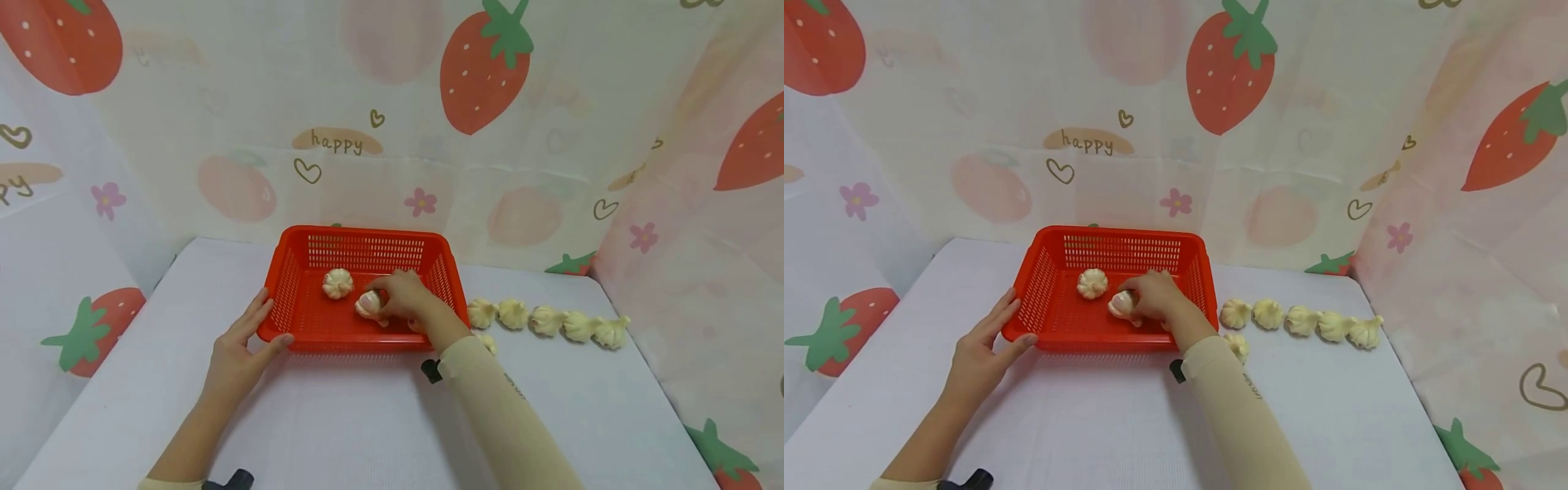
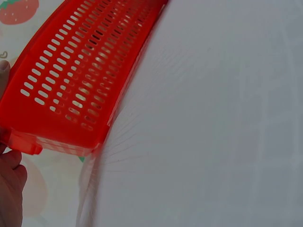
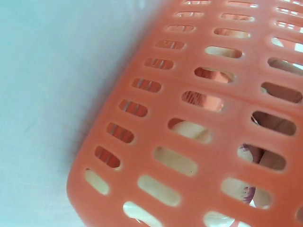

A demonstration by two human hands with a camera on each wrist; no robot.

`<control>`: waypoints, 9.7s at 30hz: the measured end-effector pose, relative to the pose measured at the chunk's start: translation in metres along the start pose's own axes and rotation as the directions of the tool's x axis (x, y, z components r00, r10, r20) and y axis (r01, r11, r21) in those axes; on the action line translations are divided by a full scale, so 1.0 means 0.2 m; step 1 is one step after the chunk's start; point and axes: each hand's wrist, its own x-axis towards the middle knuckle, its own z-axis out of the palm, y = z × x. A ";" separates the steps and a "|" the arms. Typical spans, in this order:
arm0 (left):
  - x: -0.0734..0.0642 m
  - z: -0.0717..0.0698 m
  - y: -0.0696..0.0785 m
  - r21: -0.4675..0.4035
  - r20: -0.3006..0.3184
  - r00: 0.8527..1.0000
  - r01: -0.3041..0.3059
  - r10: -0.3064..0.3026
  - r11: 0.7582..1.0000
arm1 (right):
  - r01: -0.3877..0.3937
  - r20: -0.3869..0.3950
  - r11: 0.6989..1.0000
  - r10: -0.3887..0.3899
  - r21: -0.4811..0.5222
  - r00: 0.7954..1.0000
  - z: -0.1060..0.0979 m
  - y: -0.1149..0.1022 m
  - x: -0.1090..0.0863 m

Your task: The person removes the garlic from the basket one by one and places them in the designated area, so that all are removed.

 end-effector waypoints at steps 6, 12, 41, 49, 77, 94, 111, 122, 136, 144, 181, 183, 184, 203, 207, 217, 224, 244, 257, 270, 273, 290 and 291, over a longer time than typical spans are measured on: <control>0.00 0.00 -0.01 -0.011 0.004 1.000 0.000 0.000 1.000 | 0.022 0.034 0.999 -0.023 0.045 0.999 0.00 -0.02 -0.01; 0.00 0.00 -0.02 -0.008 0.007 1.000 0.005 -0.005 1.000 | 0.027 0.039 1.000 -0.027 -0.002 0.999 0.01 -0.02 0.00; 0.00 0.00 -0.01 -0.008 -0.003 1.000 -0.011 0.011 1.000 | 0.067 0.140 0.996 -0.074 0.055 0.987 0.02 0.01 0.02; 0.01 0.00 -0.02 0.008 0.000 1.000 -0.007 0.007 1.000 | 0.047 0.098 0.992 -0.059 0.114 0.993 0.01 0.01 0.02; 0.01 0.01 -0.03 -0.016 -0.003 1.000 -0.023 0.023 1.000 | 0.290 -0.292 0.952 -0.251 0.100 0.923 -0.13 -0.06 -0.21; 0.00 0.00 -0.03 -0.018 -0.004 1.000 -0.004 0.003 1.000 | 0.346 -0.491 0.923 -0.227 0.166 0.841 -0.21 0.01 -0.48; 0.01 0.00 -0.03 -0.008 -0.004 1.000 -0.009 0.009 1.000 | 0.461 -0.657 0.886 -0.321 0.045 0.682 -0.30 0.16 -0.68; 0.00 0.00 -0.02 0.000 0.002 1.000 0.009 -0.009 1.000 | 0.413 -0.712 0.910 -0.307 -0.026 0.631 -0.35 0.23 -0.83; 0.00 0.00 -0.02 -0.016 -0.007 1.000 0.000 0.000 1.000 | 0.392 -0.767 0.919 -0.218 0.047 0.604 -0.36 0.47 -0.97; 0.00 0.00 -0.02 -0.031 -0.006 1.000 0.000 0.000 1.000 | 0.373 -0.782 0.924 -0.172 0.083 0.600 -0.35 0.56 -1.02; 0.00 -0.01 -0.01 0.009 -0.002 1.000 0.008 -0.008 1.000 | 0.058 -0.713 0.990 0.051 0.128 0.700 -0.29 0.92 -1.04; 0.00 -0.01 -0.01 0.017 0.003 1.000 0.011 -0.011 1.000 | 0.032 -0.700 0.992 0.062 0.120 0.712 -0.28 0.94 -1.04; 0.00 -0.01 -0.01 0.021 0.006 1.000 0.012 -0.012 1.000 | 0.020 -0.694 0.993 0.067 0.116 0.717 -0.28 0.94 -1.04; 0.00 0.00 -0.01 0.022 0.003 1.000 0.015 -0.015 1.000 | -0.048 -0.649 0.996 0.088 0.078 0.756 -0.27 1.00 -1.03; 0.00 -0.01 -0.01 0.019 0.002 1.000 0.010 -0.010 1.000 | -0.058 -0.648 0.995 0.094 0.077 0.756 -0.26 1.01 -1.02; 0.00 -0.01 -0.01 0.012 0.006 1.000 0.012 -0.012 1.000 | -0.071 -0.646 0.995 0.098 0.067 0.757 -0.25 1.03 -1.01; 0.00 0.00 -0.02 0.008 0.001 1.000 -0.004 0.004 1.000 | -0.061 -0.639 0.992 0.120 0.114 0.759 -0.24 1.03 -1.02; -0.01 -0.01 -0.01 -0.001 -0.004 1.000 -0.019 0.019 1.000 | -0.029 -0.691 0.996 0.082 0.088 0.718 -0.27 1.00 -1.04; 0.00 0.01 -0.03 -0.004 -0.004 1.000 -0.012 0.012 1.000 | 0.111 -0.720 0.993 -0.042 0.050 0.693 -0.37 0.75 -1.05; 0.01 0.00 -0.02 0.009 -0.004 1.000 -0.004 0.004 1.000 | 0.294 -0.645 0.955 -0.242 -0.028 0.725 -0.47 0.48 -0.94; 0.01 0.00 -0.02 0.005 -0.003 1.000 -0.003 0.003 1.000 | 0.333 -0.601 0.941 -0.300 -0.059 0.741 -0.47 0.45 -0.89; 0.00 0.00 -0.02 -0.001 0.003 1.000 -0.001 0.001 1.000 | 0.407 -0.273 0.910 -0.412 -0.076 0.869 -0.48 0.27 -0.63; 0.00 0.00 -0.02 0.000 0.002 1.000 -0.003 0.003 1.000 | 0.402 -0.256 0.913 -0.405 -0.066 0.878 -0.48 0.27 -0.61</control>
